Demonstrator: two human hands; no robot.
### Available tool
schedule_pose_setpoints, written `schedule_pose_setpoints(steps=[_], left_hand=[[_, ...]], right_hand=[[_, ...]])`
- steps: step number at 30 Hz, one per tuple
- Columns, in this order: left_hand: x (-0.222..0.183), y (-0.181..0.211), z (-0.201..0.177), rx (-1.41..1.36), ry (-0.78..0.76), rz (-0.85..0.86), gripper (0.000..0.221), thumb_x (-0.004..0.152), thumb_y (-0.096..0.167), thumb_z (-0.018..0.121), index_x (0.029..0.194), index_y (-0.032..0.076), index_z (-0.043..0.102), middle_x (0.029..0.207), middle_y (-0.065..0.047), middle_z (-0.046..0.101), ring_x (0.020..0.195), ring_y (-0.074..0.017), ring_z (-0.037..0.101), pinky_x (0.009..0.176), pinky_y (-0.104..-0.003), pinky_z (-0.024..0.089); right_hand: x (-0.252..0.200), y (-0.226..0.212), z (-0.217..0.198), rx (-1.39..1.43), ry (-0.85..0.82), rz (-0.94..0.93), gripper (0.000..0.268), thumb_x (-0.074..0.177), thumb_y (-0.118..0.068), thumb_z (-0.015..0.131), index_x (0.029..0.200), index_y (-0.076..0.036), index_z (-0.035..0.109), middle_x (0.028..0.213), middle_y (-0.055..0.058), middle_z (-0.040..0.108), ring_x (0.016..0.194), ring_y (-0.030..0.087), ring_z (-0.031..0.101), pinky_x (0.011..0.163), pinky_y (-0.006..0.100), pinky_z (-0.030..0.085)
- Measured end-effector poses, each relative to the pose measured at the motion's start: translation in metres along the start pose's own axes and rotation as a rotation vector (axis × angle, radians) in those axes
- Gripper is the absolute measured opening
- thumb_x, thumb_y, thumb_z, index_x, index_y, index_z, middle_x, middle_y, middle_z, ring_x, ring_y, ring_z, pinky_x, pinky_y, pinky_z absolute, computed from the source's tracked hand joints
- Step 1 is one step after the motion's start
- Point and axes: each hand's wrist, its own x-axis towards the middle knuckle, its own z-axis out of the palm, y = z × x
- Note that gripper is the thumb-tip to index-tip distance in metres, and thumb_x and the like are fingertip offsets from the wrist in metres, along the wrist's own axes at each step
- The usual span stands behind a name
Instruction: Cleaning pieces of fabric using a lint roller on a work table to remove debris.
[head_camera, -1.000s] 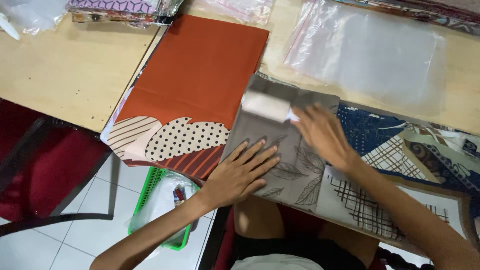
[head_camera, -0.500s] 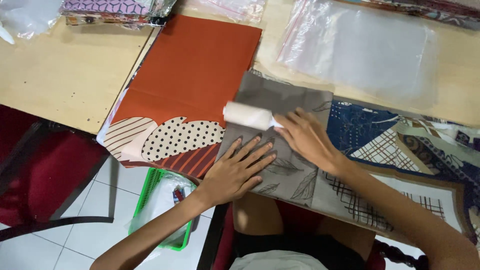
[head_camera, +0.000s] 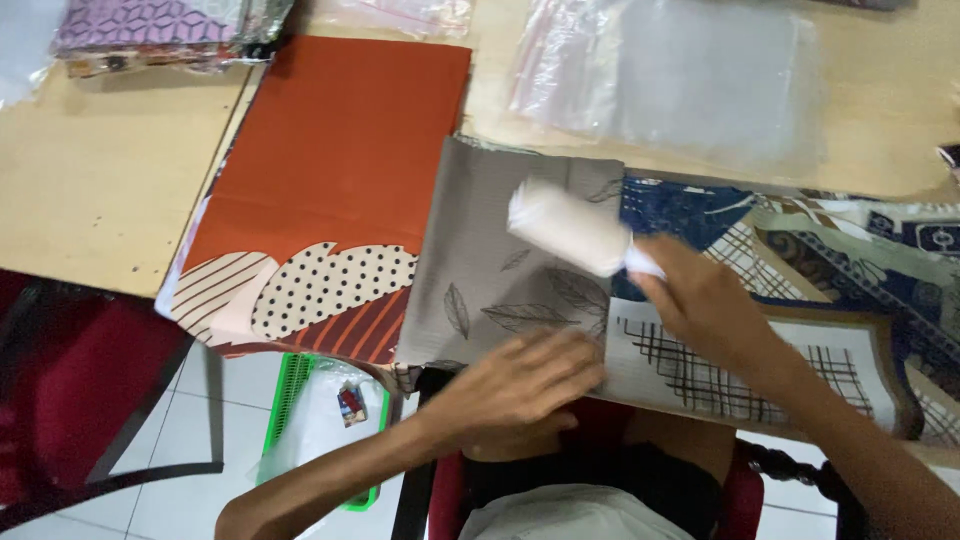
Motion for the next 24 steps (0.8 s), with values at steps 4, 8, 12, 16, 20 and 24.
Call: schedule_pose_setpoints(steps=[4, 8, 12, 16, 20, 24], left_hand=[[0.007, 0.017, -0.001, -0.210, -0.376, -0.040, 0.068, 0.105, 0.033, 0.056, 0.161, 0.004, 0.030, 0.169, -0.016, 0.034, 0.155, -0.0312, 0.037, 0.129, -0.047, 0.023], [-0.001, 0.023, 0.016, 0.087, -0.389, 0.008, 0.082, 0.099, 0.045, 0.062, 0.163, 0.006, 0.028, 0.171, -0.013, 0.028, 0.159, -0.0264, 0.028, 0.129, -0.044, 0.023], [-0.003, 0.025, 0.017, 0.115, -0.393, -0.004, 0.089, 0.094, 0.047, 0.067, 0.163, 0.006, 0.029, 0.172, -0.010, 0.027, 0.160, -0.0253, 0.026, 0.129, -0.043, 0.023], [0.000, 0.024, 0.015, 0.135, -0.406, 0.009, 0.092, 0.096, 0.051, 0.066, 0.164, 0.006, 0.024, 0.173, -0.010, 0.022, 0.161, -0.0263, 0.022, 0.130, -0.044, 0.022], [0.012, 0.018, 0.002, -0.286, -0.458, -0.113, 0.076, 0.103, 0.041, 0.051, 0.163, 0.004, 0.023, 0.171, -0.014, 0.024, 0.159, -0.0304, 0.019, 0.127, -0.048, 0.015], [0.023, 0.012, -0.010, -0.513, -0.532, -0.192, 0.070, 0.102, 0.033, 0.052, 0.160, 0.004, 0.027, 0.170, -0.014, 0.025, 0.158, -0.0314, 0.019, 0.125, -0.049, 0.013]], right_hand=[[-0.067, 0.014, 0.024, -0.129, -0.092, -0.017, 0.043, 0.103, -0.031, 0.050, 0.131, -0.001, 0.062, 0.119, 0.021, 0.068, 0.092, 0.033, 0.070, 0.078, 0.045, 0.060], [-0.065, 0.029, 0.035, -0.279, -0.044, -0.068, 0.029, 0.098, -0.024, 0.063, 0.123, -0.009, 0.065, 0.105, 0.011, 0.070, 0.086, 0.026, 0.066, 0.073, 0.040, 0.054], [-0.013, 0.070, 0.035, -0.382, 0.007, 0.002, 0.028, 0.104, -0.025, 0.057, 0.126, -0.010, 0.067, 0.092, 0.009, 0.066, 0.079, 0.026, 0.058, 0.065, 0.041, 0.049], [0.024, 0.094, 0.031, -0.469, 0.091, 0.022, 0.021, 0.106, -0.021, 0.059, 0.121, -0.007, 0.066, 0.100, 0.010, 0.069, 0.085, 0.029, 0.062, 0.067, 0.042, 0.051], [0.013, 0.095, 0.030, -0.270, 0.203, 0.183, 0.033, 0.107, -0.022, 0.057, 0.130, 0.003, 0.061, 0.113, 0.020, 0.069, 0.094, 0.038, 0.066, 0.068, 0.049, 0.053], [-0.037, 0.086, -0.008, -0.325, 0.269, 0.360, 0.052, 0.094, -0.038, 0.079, 0.125, 0.000, 0.061, 0.098, 0.017, 0.073, 0.075, 0.030, 0.068, 0.063, 0.044, 0.053]])
